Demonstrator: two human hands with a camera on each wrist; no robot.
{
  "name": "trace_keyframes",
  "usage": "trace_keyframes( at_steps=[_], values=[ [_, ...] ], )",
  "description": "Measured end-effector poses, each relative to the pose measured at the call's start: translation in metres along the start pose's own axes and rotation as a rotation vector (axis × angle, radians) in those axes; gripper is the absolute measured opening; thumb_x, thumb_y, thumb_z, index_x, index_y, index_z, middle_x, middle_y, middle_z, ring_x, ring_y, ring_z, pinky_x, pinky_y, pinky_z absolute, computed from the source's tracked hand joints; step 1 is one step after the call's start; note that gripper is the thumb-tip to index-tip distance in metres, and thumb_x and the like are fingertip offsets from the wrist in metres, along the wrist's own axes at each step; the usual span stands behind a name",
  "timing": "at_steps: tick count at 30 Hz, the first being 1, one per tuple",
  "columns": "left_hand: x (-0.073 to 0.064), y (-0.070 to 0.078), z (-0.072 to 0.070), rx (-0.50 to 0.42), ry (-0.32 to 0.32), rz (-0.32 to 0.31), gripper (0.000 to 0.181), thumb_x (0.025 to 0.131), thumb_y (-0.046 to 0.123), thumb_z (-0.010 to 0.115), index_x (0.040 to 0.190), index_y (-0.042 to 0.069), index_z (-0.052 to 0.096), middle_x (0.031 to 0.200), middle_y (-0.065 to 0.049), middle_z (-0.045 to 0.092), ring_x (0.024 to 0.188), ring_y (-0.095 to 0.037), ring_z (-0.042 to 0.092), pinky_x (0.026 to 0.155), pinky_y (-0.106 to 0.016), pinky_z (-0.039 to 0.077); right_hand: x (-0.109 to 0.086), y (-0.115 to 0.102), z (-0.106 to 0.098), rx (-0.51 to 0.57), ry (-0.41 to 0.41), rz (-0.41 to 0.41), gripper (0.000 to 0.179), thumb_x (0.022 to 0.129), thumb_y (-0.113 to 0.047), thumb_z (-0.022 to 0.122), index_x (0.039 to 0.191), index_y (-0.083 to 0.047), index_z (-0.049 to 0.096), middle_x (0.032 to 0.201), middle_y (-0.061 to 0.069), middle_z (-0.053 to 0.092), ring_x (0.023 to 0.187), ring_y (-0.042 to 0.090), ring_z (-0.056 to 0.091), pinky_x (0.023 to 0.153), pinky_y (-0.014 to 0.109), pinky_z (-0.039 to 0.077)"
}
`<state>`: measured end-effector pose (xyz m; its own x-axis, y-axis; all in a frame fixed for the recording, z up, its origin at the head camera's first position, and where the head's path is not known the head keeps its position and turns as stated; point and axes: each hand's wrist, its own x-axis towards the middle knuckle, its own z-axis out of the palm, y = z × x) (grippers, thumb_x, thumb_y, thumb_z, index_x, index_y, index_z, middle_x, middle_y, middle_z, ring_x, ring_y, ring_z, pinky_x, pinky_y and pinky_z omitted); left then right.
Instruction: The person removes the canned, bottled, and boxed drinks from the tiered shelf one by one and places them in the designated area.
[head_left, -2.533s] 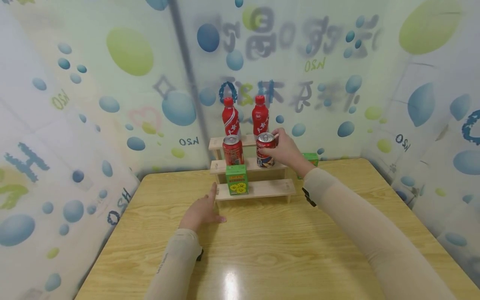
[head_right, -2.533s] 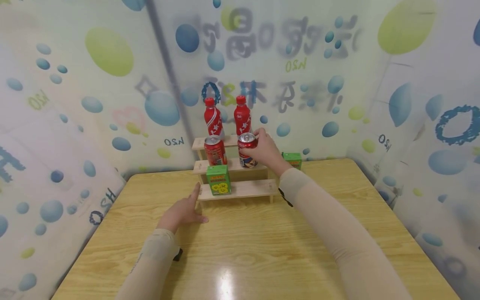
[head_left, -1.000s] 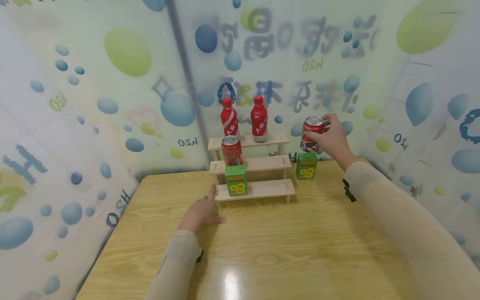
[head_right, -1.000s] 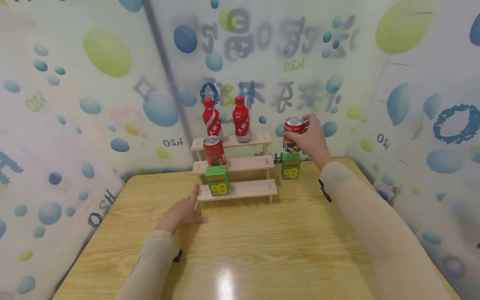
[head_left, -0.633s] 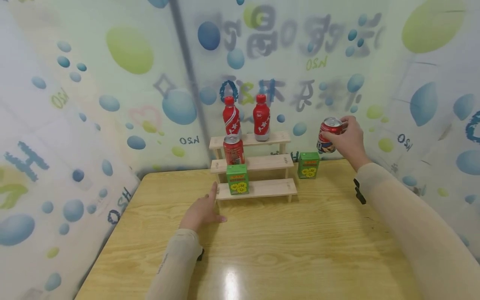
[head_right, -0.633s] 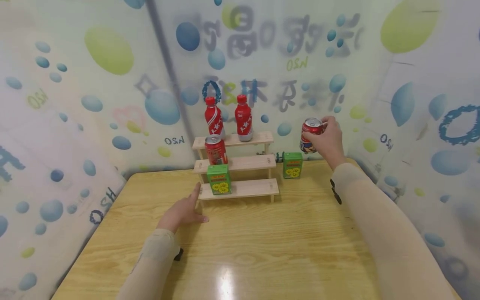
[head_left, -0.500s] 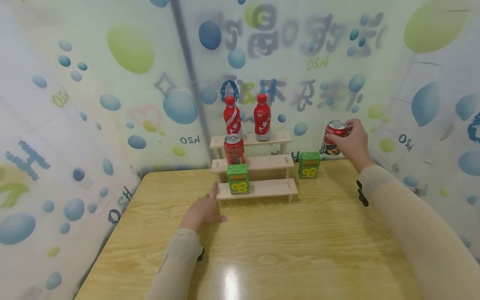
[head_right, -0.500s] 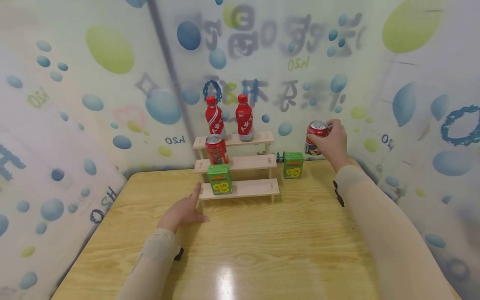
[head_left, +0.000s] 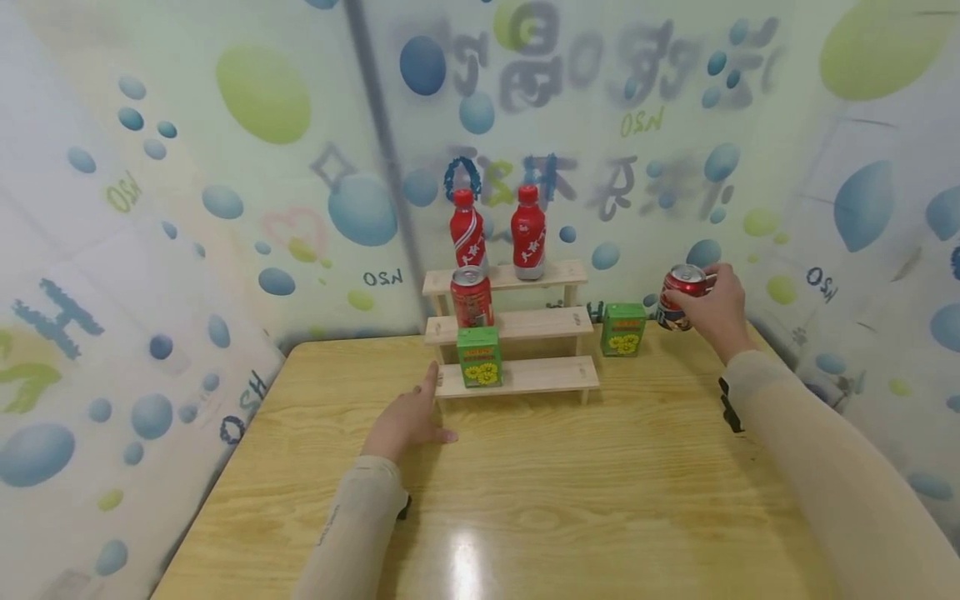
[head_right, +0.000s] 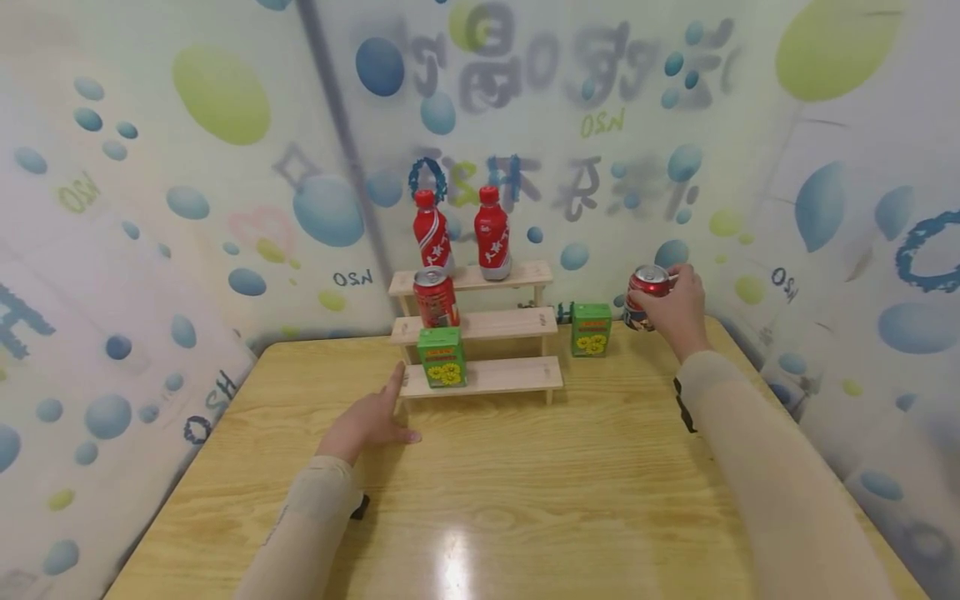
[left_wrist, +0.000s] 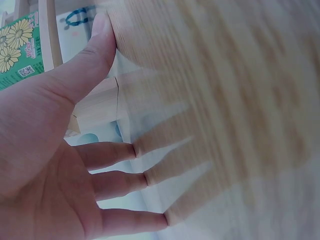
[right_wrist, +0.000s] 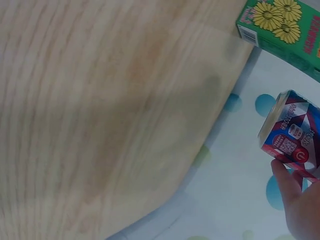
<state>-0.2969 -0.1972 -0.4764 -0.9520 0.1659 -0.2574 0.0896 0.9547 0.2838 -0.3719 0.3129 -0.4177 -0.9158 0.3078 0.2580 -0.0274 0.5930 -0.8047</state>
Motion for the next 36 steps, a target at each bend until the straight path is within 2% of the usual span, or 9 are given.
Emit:
trace_keyframes(
  at_steps=[16, 22, 29, 36],
  values=[
    [-0.003, 0.001, 0.0, -0.014, 0.004, -0.001, 0.137, 0.082, 0.054, 0.087, 0.172, 0.016, -0.009, 0.165, -0.035, 0.038, 0.147, -0.055, 0.047, 0.123, -0.062, 0.042, -0.009, 0.034, 0.013, -0.015, -0.053, 0.054, 0.086, 0.097, -0.049, 0.072, 0.15, 0.006, 0.034, 0.146, 0.035, 0.043, 0.132, 0.047, 0.05, 0.105, 0.062, 0.056],
    [-0.004, 0.002, 0.0, -0.008, 0.01, 0.003, 0.136, 0.083, 0.053, 0.088, 0.172, 0.016, -0.008, 0.164, -0.035, 0.04, 0.147, -0.055, 0.048, 0.123, -0.062, 0.042, -0.012, 0.037, 0.016, -0.017, -0.063, 0.069, 0.087, 0.099, -0.049, 0.07, 0.152, 0.007, 0.033, 0.147, 0.037, 0.043, 0.136, 0.05, 0.048, 0.109, 0.066, 0.053],
    [-0.006, 0.004, 0.0, -0.004, 0.005, 0.001, 0.137, 0.082, 0.053, 0.088, 0.172, 0.016, -0.008, 0.165, -0.036, 0.039, 0.147, -0.055, 0.048, 0.122, -0.061, 0.044, -0.015, 0.044, 0.02, -0.016, -0.067, 0.072, 0.087, 0.099, -0.05, 0.07, 0.153, 0.007, 0.032, 0.147, 0.038, 0.042, 0.135, 0.051, 0.048, 0.108, 0.067, 0.053],
    [-0.003, 0.0, 0.002, 0.001, 0.013, -0.001, 0.137, 0.083, 0.054, 0.087, 0.172, 0.017, -0.009, 0.165, -0.035, 0.037, 0.148, -0.056, 0.047, 0.123, -0.062, 0.043, -0.012, 0.047, 0.021, -0.032, -0.091, 0.078, 0.09, 0.098, -0.05, 0.071, 0.154, 0.008, 0.029, 0.149, 0.038, 0.04, 0.137, 0.053, 0.048, 0.109, 0.067, 0.051]
  ],
)
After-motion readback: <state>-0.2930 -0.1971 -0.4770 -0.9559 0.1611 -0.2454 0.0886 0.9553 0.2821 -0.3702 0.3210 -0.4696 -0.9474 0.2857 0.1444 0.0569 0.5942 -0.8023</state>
